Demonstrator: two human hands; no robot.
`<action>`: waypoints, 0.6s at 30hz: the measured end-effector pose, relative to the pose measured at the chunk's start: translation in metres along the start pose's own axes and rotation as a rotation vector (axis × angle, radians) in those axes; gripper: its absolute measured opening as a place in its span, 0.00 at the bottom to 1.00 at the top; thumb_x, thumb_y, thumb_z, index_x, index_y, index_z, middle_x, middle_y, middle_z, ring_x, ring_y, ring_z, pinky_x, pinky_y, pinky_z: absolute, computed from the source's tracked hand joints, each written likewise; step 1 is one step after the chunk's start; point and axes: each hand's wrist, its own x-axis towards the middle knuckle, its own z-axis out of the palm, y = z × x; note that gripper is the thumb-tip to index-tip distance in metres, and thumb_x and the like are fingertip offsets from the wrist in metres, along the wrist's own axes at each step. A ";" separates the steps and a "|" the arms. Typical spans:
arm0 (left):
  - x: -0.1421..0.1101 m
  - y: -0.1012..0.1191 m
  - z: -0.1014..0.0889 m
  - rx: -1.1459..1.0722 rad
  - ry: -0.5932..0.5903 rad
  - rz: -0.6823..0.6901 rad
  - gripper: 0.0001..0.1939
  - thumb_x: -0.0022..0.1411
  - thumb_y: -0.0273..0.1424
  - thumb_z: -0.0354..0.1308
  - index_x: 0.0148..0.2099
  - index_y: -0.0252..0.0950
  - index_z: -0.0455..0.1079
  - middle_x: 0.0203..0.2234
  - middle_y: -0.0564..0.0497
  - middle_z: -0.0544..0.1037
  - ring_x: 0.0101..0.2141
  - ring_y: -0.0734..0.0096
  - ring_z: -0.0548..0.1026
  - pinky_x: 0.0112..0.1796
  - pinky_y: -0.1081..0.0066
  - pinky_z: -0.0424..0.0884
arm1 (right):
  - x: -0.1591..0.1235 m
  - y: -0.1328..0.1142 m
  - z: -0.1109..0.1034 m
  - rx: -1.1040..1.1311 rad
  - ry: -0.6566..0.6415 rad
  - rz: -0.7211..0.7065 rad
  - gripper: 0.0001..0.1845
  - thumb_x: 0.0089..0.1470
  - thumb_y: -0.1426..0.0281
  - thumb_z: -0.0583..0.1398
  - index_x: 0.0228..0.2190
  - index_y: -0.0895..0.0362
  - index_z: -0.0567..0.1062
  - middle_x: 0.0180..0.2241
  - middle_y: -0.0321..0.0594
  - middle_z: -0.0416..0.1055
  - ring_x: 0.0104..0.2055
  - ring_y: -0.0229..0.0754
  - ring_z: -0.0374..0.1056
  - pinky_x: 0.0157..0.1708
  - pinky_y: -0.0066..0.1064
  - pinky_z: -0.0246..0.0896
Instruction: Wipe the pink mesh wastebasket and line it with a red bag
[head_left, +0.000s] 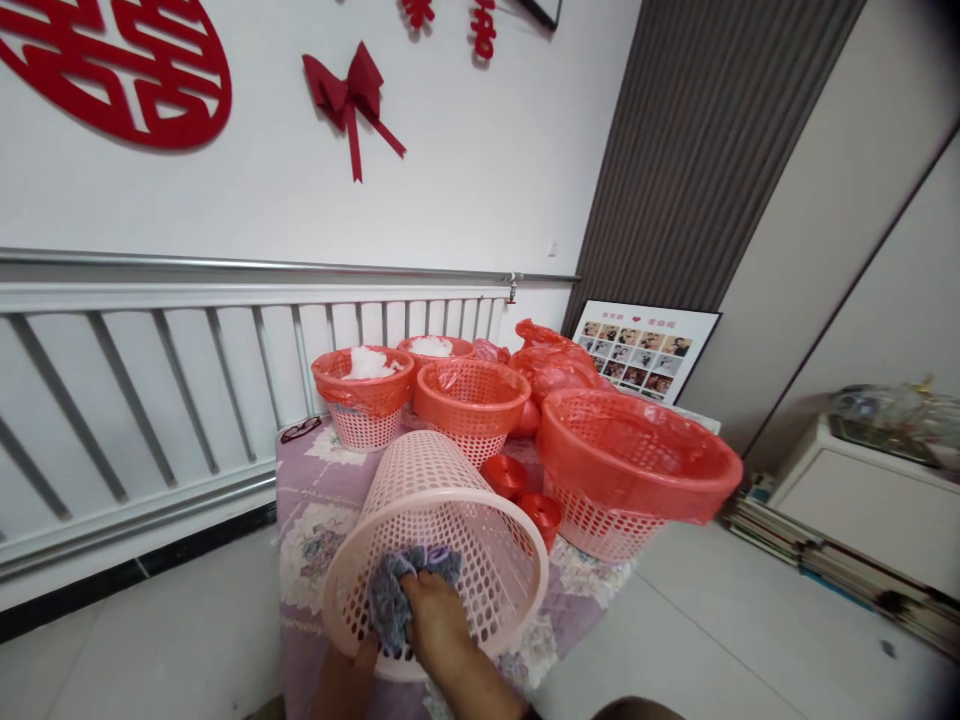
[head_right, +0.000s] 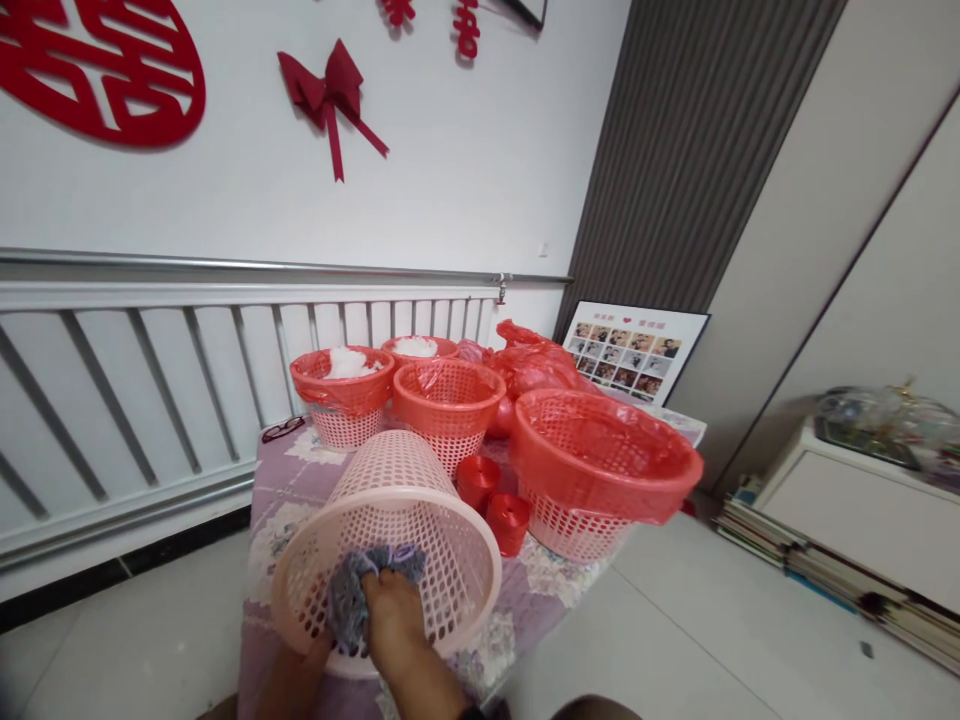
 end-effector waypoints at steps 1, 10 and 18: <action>0.000 0.004 -0.002 -0.021 -0.018 -0.019 0.26 0.64 0.34 0.43 0.54 0.24 0.71 0.54 0.30 0.78 0.57 0.51 0.74 0.60 0.50 0.67 | -0.014 0.000 0.001 -0.001 -0.015 -0.004 0.28 0.42 0.79 0.60 0.47 0.55 0.77 0.46 0.46 0.76 0.51 0.55 0.71 0.50 0.40 0.64; 0.023 0.073 -0.060 -0.145 0.008 0.085 0.41 0.64 0.45 0.49 0.71 0.28 0.44 0.68 0.34 0.60 0.66 0.56 0.63 0.64 0.53 0.60 | -0.063 0.010 0.001 0.119 -0.085 -0.094 0.32 0.33 0.80 0.62 0.46 0.57 0.76 0.50 0.50 0.75 0.53 0.61 0.68 0.52 0.47 0.63; 0.041 0.127 -0.073 -0.053 -0.053 0.318 0.31 0.61 0.37 0.50 0.64 0.29 0.64 0.63 0.37 0.69 0.64 0.55 0.65 0.66 0.49 0.54 | 0.004 0.019 -0.026 0.507 0.239 -0.142 0.30 0.39 0.83 0.56 0.46 0.56 0.77 0.46 0.43 0.79 0.49 0.48 0.74 0.51 0.36 0.67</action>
